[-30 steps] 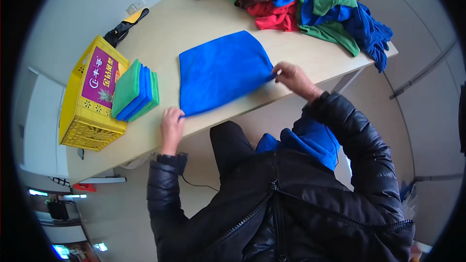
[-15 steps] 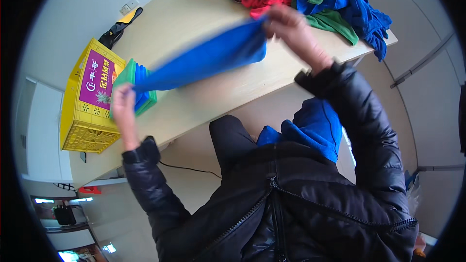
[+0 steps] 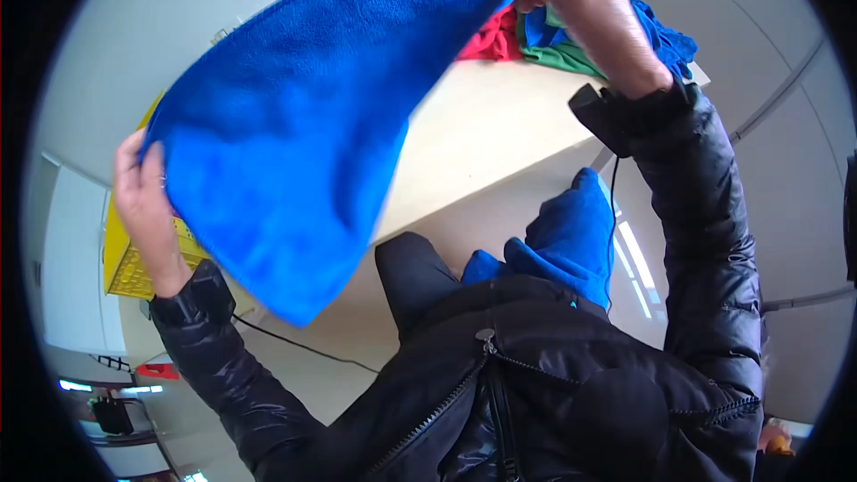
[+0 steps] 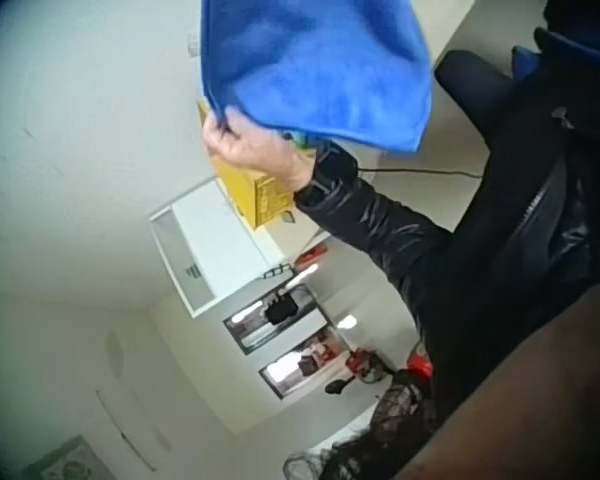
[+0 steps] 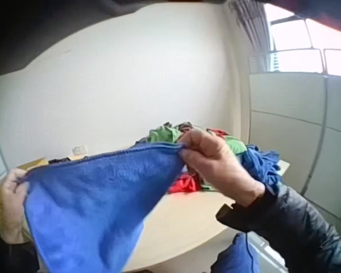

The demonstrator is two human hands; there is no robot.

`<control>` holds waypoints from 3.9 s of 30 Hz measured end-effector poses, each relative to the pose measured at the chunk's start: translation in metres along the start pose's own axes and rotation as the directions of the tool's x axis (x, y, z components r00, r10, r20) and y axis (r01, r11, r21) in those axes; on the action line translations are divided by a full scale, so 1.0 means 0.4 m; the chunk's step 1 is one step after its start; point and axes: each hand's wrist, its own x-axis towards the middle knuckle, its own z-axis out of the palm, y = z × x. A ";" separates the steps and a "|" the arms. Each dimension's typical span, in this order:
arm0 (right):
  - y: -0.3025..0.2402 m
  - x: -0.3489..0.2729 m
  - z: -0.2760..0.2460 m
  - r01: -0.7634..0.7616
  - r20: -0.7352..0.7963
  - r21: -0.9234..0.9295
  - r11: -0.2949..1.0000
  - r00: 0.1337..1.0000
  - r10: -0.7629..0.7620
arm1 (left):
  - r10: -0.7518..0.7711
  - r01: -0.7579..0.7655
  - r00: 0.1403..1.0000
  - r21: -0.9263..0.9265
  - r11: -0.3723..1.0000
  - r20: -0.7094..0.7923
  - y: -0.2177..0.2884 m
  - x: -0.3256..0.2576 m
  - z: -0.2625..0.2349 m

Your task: Folding various garments on a workbench and placing them aside.

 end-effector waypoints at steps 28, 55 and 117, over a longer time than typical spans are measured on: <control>0.309 0.197 -0.058 -0.057 -0.074 -0.022 0.998 0.996 0.056 | -0.088 0.093 0.994 -0.094 0.991 0.058 -0.258 0.195 0.126; 0.439 -0.204 0.388 0.139 0.064 -0.270 0.953 0.990 -0.126 | -0.044 0.071 0.952 -0.078 0.994 0.304 -0.163 -0.457 0.631; 0.797 0.068 0.093 -0.421 -0.327 -0.673 0.608 0.907 0.266 | -0.136 0.307 0.905 -0.396 0.865 0.404 -0.179 -0.475 0.614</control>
